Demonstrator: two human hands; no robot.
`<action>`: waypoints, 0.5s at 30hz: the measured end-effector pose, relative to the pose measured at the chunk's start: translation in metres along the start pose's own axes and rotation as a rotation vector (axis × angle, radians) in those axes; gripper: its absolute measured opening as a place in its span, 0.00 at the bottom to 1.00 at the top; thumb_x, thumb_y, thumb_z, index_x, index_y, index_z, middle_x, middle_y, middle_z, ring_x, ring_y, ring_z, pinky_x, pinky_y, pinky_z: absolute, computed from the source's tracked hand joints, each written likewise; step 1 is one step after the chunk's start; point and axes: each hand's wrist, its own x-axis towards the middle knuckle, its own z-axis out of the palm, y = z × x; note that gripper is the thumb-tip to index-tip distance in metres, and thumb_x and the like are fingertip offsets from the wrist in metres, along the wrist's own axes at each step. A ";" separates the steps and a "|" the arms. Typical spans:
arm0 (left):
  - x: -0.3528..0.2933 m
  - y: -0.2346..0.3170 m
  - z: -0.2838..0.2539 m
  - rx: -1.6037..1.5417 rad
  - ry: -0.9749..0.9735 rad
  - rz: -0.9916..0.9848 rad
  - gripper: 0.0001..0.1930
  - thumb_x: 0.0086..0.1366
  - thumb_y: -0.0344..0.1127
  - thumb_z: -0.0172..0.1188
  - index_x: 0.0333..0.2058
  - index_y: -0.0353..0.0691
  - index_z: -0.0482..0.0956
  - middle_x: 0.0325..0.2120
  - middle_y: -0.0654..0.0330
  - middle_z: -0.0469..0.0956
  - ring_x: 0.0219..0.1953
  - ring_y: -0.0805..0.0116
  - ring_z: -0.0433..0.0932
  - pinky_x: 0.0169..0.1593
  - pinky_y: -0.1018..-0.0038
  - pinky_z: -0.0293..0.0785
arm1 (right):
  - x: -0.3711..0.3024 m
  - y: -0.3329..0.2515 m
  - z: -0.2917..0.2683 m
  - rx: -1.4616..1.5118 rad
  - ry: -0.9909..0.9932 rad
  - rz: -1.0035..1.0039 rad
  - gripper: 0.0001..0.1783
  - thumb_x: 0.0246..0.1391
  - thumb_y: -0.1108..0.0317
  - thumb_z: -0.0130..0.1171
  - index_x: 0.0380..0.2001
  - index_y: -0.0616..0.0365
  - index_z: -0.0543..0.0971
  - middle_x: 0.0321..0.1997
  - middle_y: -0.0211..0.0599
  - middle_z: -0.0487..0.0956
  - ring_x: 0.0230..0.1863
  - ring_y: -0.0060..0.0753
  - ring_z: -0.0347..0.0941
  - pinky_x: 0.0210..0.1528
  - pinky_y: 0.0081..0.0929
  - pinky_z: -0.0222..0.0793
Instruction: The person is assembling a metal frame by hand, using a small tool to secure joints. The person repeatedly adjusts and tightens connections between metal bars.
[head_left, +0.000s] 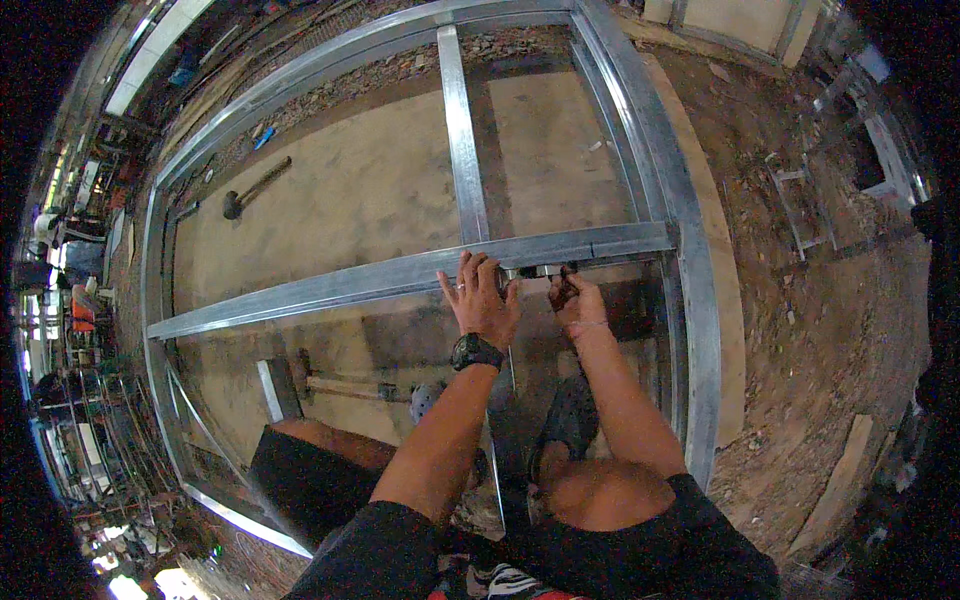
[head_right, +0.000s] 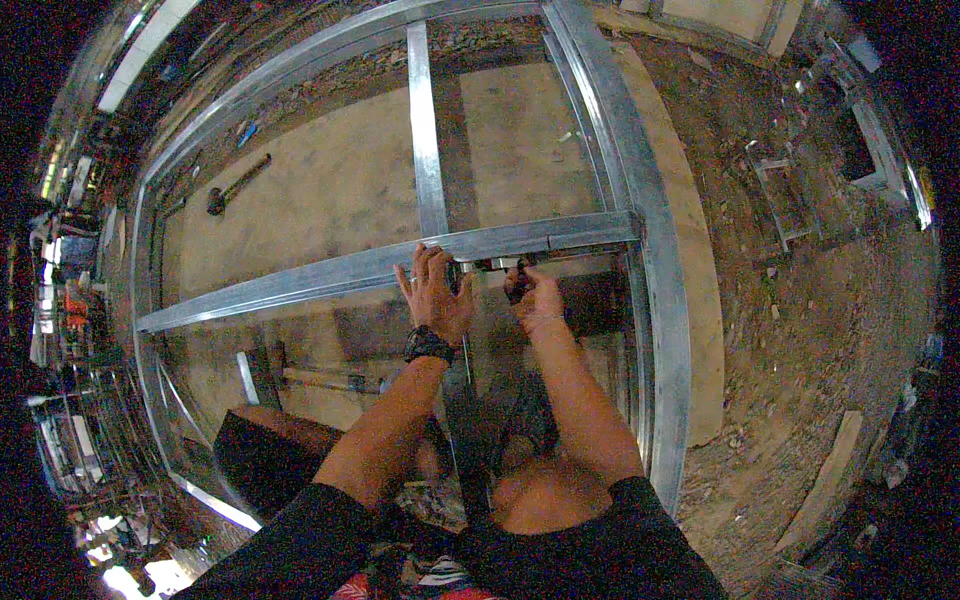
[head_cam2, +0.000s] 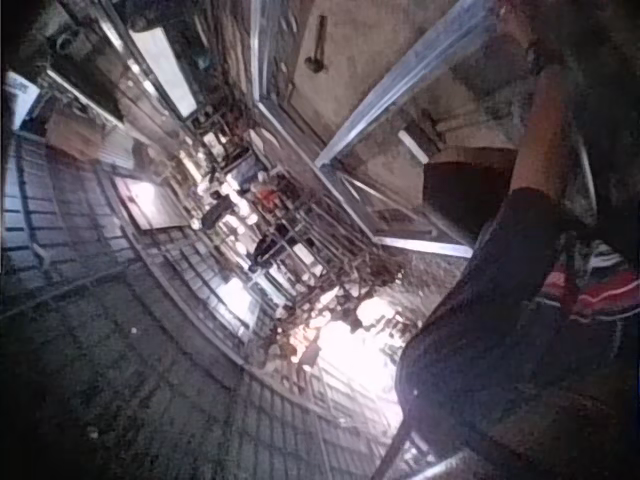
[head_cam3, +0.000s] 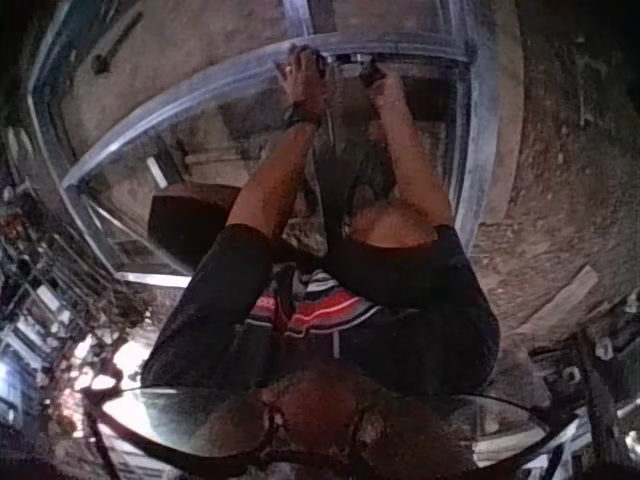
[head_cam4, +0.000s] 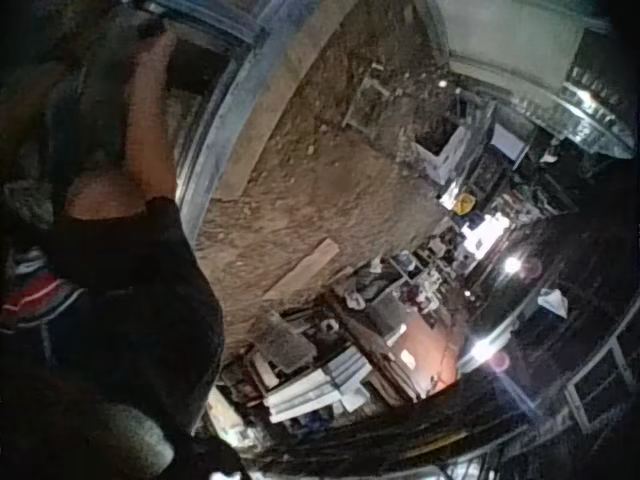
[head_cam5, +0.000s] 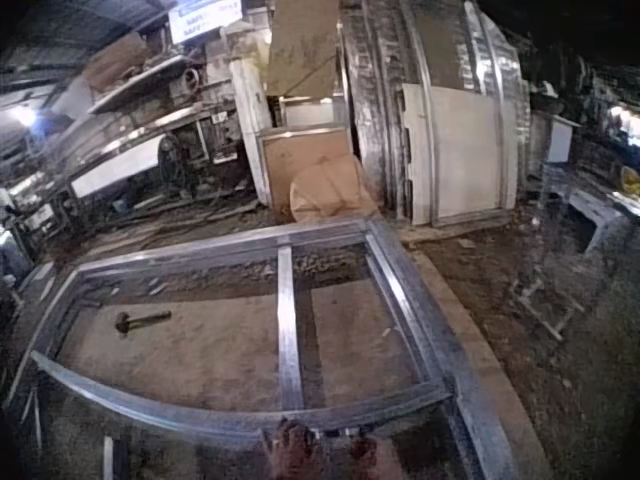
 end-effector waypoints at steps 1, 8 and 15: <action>0.000 0.002 0.000 -0.006 0.004 0.008 0.24 0.60 0.42 0.66 0.53 0.43 0.72 0.60 0.57 0.70 0.73 0.53 0.55 0.74 0.37 0.32 | 0.000 -0.002 -0.003 0.000 -0.004 0.011 0.09 0.61 0.70 0.57 0.42 0.61 0.76 0.36 0.43 0.81 0.34 0.40 0.80 0.37 0.36 0.80; 0.000 -0.001 -0.001 0.021 0.009 0.000 0.24 0.60 0.47 0.66 0.52 0.46 0.73 0.61 0.57 0.71 0.73 0.55 0.58 0.74 0.39 0.33 | 0.006 -0.003 0.005 -0.058 0.003 -0.040 0.09 0.62 0.68 0.54 0.40 0.64 0.74 0.35 0.45 0.80 0.33 0.43 0.79 0.36 0.37 0.79; 0.002 -0.004 0.004 0.037 0.004 -0.013 0.24 0.59 0.45 0.65 0.52 0.46 0.72 0.61 0.58 0.69 0.73 0.54 0.56 0.74 0.36 0.32 | 0.014 -0.012 0.002 -0.094 0.021 -0.009 0.08 0.63 0.71 0.54 0.42 0.64 0.74 0.34 0.45 0.81 0.33 0.43 0.80 0.37 0.36 0.81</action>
